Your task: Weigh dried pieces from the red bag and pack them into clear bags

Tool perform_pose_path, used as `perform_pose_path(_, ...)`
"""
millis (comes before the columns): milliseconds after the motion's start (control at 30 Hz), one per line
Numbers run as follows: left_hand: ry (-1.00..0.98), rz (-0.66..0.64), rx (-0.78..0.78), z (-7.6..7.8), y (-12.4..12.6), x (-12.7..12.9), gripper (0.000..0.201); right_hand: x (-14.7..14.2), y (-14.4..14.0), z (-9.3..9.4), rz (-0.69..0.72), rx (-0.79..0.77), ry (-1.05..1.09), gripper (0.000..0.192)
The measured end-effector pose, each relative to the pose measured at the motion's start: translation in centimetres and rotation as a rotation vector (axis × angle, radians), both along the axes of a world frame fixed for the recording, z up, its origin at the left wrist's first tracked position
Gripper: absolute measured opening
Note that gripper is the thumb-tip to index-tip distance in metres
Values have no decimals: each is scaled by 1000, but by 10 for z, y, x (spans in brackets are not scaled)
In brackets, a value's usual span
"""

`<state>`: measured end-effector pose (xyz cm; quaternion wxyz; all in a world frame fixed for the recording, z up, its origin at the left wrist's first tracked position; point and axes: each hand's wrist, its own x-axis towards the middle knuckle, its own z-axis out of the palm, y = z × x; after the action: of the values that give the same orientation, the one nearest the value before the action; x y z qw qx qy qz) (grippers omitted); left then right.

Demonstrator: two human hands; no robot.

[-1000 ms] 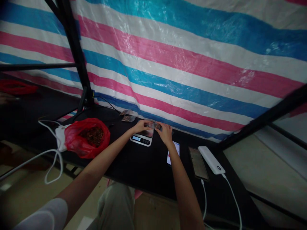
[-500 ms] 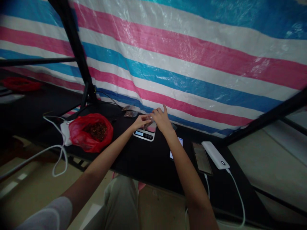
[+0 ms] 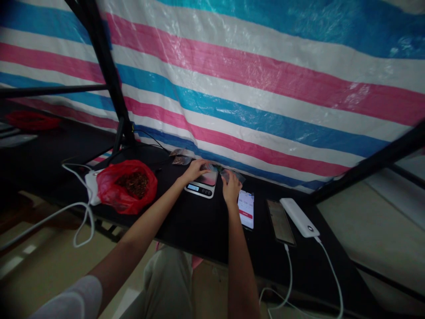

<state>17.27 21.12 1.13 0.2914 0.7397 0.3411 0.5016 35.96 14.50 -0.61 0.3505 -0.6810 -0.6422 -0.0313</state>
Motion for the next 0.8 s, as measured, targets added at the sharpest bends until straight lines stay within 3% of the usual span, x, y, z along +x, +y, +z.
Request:
perform_pose_path(133,182,122,56,-19,0,9,38,4,-4,-29,-65,-72,91,32)
perform_pose_path(333,475,154,74,-29,-2,13,47,3,-5,-34,-108,-122,32,28)
perform_pose_path(467,351,230,104,-23,-7,3,48,2,-8,-34,-99,-122,-40,35)
perform_pose_path(567,152,369,180,-20,-12,-17,35,1,-10,-33,-99,-123,-58,44)
perform_pose_path(700,6,591,228,-27,-16,-49,14,-3,-12,-26,-112,-55,-27,40)
perform_pose_path(800,-33,686,225,-36,-14,-63,6,-8,-14,-20,-111,31,-6,32)
